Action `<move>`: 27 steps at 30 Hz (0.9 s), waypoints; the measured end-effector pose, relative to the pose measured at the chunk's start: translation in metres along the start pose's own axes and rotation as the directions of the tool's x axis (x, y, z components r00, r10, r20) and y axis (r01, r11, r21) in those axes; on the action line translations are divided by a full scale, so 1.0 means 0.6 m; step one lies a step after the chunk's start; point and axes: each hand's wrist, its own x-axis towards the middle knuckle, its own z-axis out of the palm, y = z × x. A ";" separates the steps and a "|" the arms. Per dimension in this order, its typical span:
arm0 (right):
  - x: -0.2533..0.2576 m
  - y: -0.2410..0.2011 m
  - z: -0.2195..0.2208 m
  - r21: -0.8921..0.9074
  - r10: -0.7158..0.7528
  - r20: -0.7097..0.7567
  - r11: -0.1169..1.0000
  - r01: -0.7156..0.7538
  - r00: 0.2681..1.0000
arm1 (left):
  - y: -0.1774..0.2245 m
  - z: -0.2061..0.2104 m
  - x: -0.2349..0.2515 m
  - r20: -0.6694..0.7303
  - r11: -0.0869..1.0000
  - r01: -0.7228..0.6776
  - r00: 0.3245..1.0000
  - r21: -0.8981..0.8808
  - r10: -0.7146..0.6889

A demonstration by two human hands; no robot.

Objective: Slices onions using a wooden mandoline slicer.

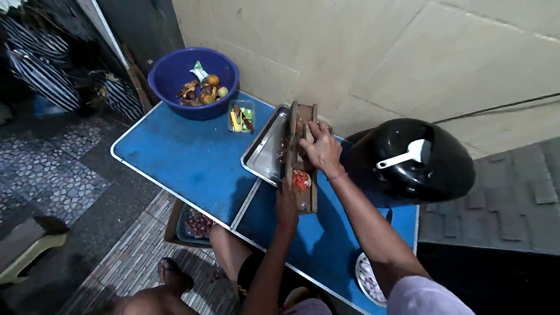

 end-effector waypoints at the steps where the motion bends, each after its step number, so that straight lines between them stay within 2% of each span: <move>1: 0.029 -0.001 0.001 0.011 0.033 0.015 0.999 -0.034 0.999 | 0.000 0.000 -0.002 0.006 1.000 -0.002 1.000 0.014 0.002; 4: 0.123 -0.004 -0.006 0.058 0.093 0.006 0.994 -0.094 0.996 | 0.008 -0.001 0.000 0.015 0.999 0.010 1.000 0.046 -0.010; 6: 0.138 -0.019 -0.007 0.046 0.081 0.016 0.996 -0.082 0.997 | 0.009 -0.005 0.005 0.009 0.997 0.039 0.999 0.071 -0.040; 9: 0.092 -0.007 -0.006 0.011 0.015 0.017 1.000 -0.015 1.000 | 0.008 0.000 0.001 0.012 0.996 0.050 0.999 0.068 -0.051; 12: 0.004 -0.001 -0.007 0.008 -0.064 -0.002 0.998 0.064 0.998 | 0.000 0.007 0.003 -0.018 0.998 0.022 1.000 0.062 -0.021; 14: -0.025 0.002 -0.005 -0.011 -0.065 -0.008 0.998 0.065 0.998 | -0.004 0.012 0.005 -0.039 0.999 -0.005 0.999 0.053 0.007; 18: 0.065 -0.003 -0.006 0.019 0.059 0.030 0.998 -0.060 0.998 | 0.007 0.002 -0.008 -0.012 0.998 -0.019 1.000 0.057 0.020; 21: 0.138 -0.017 -0.005 0.034 0.063 0.011 0.997 -0.063 0.998 | 0.012 -0.008 -0.003 -0.010 0.996 -0.001 1.000 0.090 0.002; 24: 0.099 -0.011 -0.006 0.021 0.013 0.007 1.000 -0.013 1.000 | 0.005 0.004 -0.003 -0.029 0.996 -0.008 1.000 0.091 0.011; 27: 0.007 -0.003 -0.010 0.036 -0.055 0.007 0.998 0.055 0.998 | -0.001 0.012 0.004 -0.044 0.998 -0.003 0.999 0.067 0.006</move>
